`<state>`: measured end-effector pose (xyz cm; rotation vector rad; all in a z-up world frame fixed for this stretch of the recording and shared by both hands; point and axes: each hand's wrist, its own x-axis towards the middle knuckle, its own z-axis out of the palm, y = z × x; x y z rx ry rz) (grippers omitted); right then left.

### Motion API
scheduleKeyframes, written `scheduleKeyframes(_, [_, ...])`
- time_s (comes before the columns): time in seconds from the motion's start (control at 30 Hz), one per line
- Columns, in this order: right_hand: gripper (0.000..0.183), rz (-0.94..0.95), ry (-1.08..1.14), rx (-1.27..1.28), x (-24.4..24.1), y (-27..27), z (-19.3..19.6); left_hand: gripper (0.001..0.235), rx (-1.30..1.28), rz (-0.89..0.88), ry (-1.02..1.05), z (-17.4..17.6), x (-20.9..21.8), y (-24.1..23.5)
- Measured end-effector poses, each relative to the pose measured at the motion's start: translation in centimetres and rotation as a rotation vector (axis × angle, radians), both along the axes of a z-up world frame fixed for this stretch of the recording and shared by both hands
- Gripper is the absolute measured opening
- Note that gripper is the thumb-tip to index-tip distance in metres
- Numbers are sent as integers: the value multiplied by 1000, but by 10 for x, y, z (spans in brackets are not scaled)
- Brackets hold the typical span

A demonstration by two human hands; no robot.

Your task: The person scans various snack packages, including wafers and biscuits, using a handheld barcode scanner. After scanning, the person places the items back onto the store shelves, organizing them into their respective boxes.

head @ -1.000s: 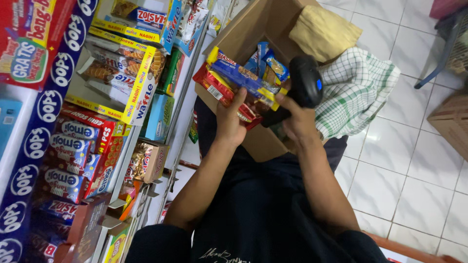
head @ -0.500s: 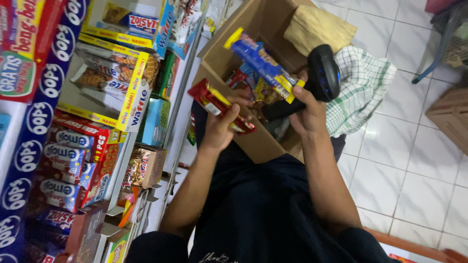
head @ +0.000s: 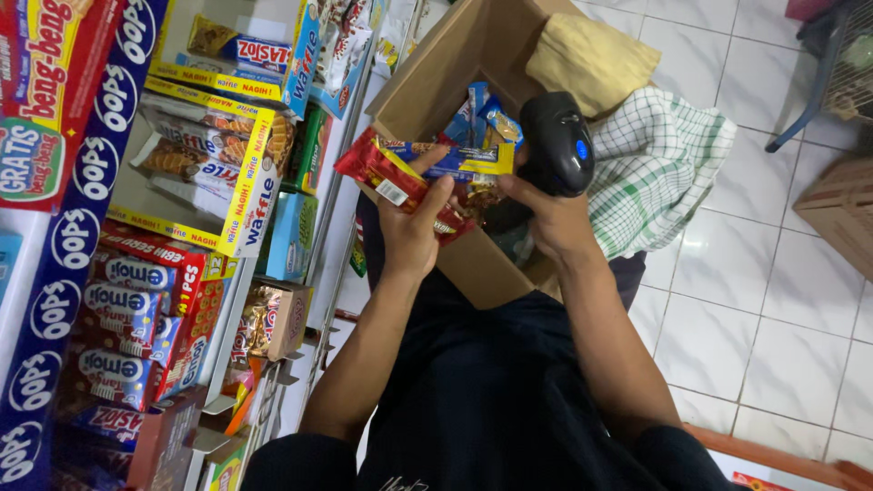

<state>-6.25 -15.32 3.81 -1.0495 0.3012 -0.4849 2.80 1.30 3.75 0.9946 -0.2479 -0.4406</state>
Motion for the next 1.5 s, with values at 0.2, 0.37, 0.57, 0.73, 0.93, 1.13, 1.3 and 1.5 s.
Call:
scheduleKeyframes(0.2, [31, 68, -28, 247, 6, 10, 11, 32, 29, 150, 141, -2, -3, -15])
scheduleKeyframes(0.37, [14, -9, 294, -316, -11, 16, 33, 22, 193, 331, -259, 1, 0, -14])
scheduleKeyframes(0.57, [21, 46, 401, -489, -41, 46, 51, 21, 173, 375, -406, 1, 6, -19])
scheduleKeyframes(0.73, [18, 118, 367, -405, -43, 58, 50, 18, 182, 367, -432, 1, 3, -24])
scheduleKeyframes(0.93, [17, 90, 378, -425, -47, 59, 47, 18, 166, 351, -390, -2, 1, -27])
scheduleKeyframes(1.13, [19, 66, 358, -406, -51, 56, 50, 17, 194, 340, -425, -9, -1, -34])
scheduleKeyframes(1.3, [21, -113, 487, -889, -81, 9, 56, 14, 280, 102, -390, -12, -5, -41])
scheduleKeyframes(1.5, [47, -637, 595, -1477, -90, -63, 37, 22, 312, -177, -435, -17, -19, -72])
